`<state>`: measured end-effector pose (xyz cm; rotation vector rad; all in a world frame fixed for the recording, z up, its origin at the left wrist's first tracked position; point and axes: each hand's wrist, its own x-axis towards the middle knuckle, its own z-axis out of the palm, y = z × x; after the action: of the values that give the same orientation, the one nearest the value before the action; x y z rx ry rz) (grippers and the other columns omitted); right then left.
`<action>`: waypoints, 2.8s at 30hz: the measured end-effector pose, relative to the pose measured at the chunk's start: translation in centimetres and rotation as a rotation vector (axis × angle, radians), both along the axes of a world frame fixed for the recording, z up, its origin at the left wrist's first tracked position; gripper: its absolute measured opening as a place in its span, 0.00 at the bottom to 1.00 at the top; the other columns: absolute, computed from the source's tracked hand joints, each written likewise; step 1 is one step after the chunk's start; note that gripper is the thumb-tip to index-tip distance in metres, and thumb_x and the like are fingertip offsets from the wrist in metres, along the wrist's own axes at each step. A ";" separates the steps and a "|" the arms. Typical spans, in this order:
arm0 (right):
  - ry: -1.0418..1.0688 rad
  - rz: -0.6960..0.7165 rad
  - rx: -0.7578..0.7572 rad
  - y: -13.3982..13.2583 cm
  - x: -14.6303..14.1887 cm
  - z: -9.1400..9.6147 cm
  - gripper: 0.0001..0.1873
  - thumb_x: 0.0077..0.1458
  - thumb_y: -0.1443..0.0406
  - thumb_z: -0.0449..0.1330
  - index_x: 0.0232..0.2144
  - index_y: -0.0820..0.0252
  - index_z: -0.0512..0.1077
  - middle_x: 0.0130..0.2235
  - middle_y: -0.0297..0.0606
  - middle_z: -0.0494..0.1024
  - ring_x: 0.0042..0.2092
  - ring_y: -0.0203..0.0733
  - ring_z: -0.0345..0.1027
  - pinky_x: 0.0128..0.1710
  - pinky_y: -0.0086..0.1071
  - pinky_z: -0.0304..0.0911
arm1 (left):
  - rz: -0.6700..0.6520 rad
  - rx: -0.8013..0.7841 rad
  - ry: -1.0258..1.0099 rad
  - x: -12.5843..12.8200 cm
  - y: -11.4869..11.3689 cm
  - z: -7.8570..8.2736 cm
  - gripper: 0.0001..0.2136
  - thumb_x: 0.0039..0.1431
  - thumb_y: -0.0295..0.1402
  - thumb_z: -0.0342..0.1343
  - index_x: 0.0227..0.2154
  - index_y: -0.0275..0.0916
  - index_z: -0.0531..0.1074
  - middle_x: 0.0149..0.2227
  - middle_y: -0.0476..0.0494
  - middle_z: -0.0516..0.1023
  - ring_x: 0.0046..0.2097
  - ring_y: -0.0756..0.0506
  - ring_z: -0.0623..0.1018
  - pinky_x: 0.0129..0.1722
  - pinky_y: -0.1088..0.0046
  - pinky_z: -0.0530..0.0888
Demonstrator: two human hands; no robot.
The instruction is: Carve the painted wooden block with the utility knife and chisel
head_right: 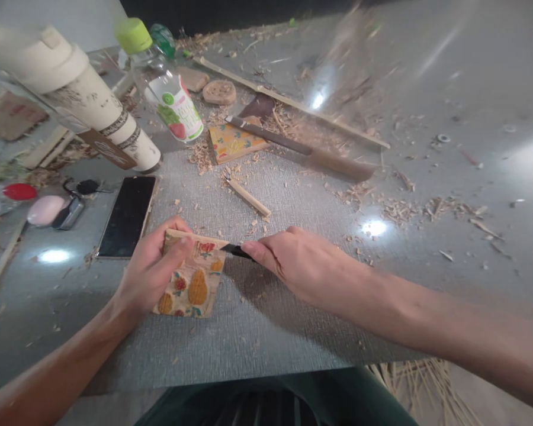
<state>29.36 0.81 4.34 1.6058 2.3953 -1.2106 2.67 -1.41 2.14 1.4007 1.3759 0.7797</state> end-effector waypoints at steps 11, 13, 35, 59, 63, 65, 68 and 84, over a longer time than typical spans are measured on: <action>0.030 -0.136 -0.323 -0.3 0.2 0.2 0.39 0.71 0.33 0.41 0.24 0.54 0.64 0.21 0.32 0.70 0.21 0.35 0.61 0.24 0.33 0.57 | 0.010 0.036 0.020 -0.1 -0.2 -0.3 0.14 0.75 0.42 0.56 0.33 0.43 0.66 0.26 0.56 0.61 0.28 0.51 0.61 0.29 0.72 0.60; 0.070 -0.118 -0.485 -0.2 0.3 0.6 0.39 0.70 0.32 0.42 0.25 0.54 0.64 0.21 0.31 0.68 0.20 0.34 0.60 0.21 0.32 0.57 | -0.001 0.031 0.005 -0.1 0.0 -0.3 0.14 0.75 0.42 0.56 0.33 0.43 0.66 0.26 0.56 0.62 0.28 0.51 0.62 0.29 0.72 0.61; 0.046 -0.113 -0.053 -1.4 0.4 -0.6 0.39 0.73 0.34 0.39 0.22 0.54 0.58 0.19 0.28 0.59 0.22 0.32 0.47 0.24 0.37 0.46 | -0.031 0.069 -0.008 -0.5 0.5 -0.6 0.16 0.76 0.42 0.55 0.31 0.42 0.64 0.25 0.58 0.59 0.27 0.52 0.59 0.27 0.72 0.58; 0.008 -0.113 -0.435 1.0 0.0 -0.2 0.39 0.68 0.31 0.46 0.24 0.55 0.64 0.21 0.31 0.67 0.21 0.34 0.58 0.24 0.33 0.55 | 0.034 0.048 0.020 -0.1 0.2 -0.6 0.16 0.75 0.43 0.55 0.32 0.43 0.64 0.25 0.57 0.61 0.27 0.51 0.62 0.27 0.72 0.60; 0.157 0.058 -0.913 2.6 0.9 0.5 0.38 0.64 0.28 0.48 0.30 0.54 0.65 0.24 0.27 0.62 0.22 0.32 0.54 0.21 0.29 0.53 | -0.032 0.055 0.080 0.0 0.8 -0.4 0.15 0.74 0.44 0.55 0.32 0.43 0.66 0.25 0.57 0.63 0.27 0.51 0.63 0.28 0.72 0.61; 0.105 -0.005 -0.629 3.8 1.8 0.8 0.40 0.67 0.29 0.41 0.29 0.54 0.65 0.23 0.28 0.64 0.22 0.33 0.56 0.21 0.30 0.54 | -0.040 0.041 0.094 0.1 1.1 -0.3 0.15 0.74 0.44 0.55 0.32 0.43 0.65 0.24 0.57 0.63 0.28 0.50 0.64 0.28 0.72 0.62; -0.153 -0.110 0.082 5.3 3.2 0.9 0.39 0.74 0.36 0.35 0.28 0.55 0.67 0.25 0.35 0.71 0.25 0.37 0.62 0.28 0.34 0.57 | -0.042 0.019 0.085 0.2 1.1 0.0 0.15 0.73 0.44 0.55 0.31 0.44 0.63 0.23 0.58 0.60 0.26 0.51 0.61 0.27 0.72 0.60; -0.315 0.161 0.668 5.6 -0.6 -1.2 0.13 0.74 0.62 0.56 0.52 0.67 0.73 0.47 0.51 0.81 0.43 0.52 0.74 0.44 0.43 0.59 | -0.374 0.580 0.887 0.1 3.9 1.9 0.19 0.69 0.47 0.61 0.53 0.40 0.72 0.48 0.37 0.81 0.50 0.33 0.81 0.44 0.58 0.76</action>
<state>28.76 6.40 3.17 1.5167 2.7787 -0.0967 2.73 2.52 4.02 2.5759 1.4866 0.2932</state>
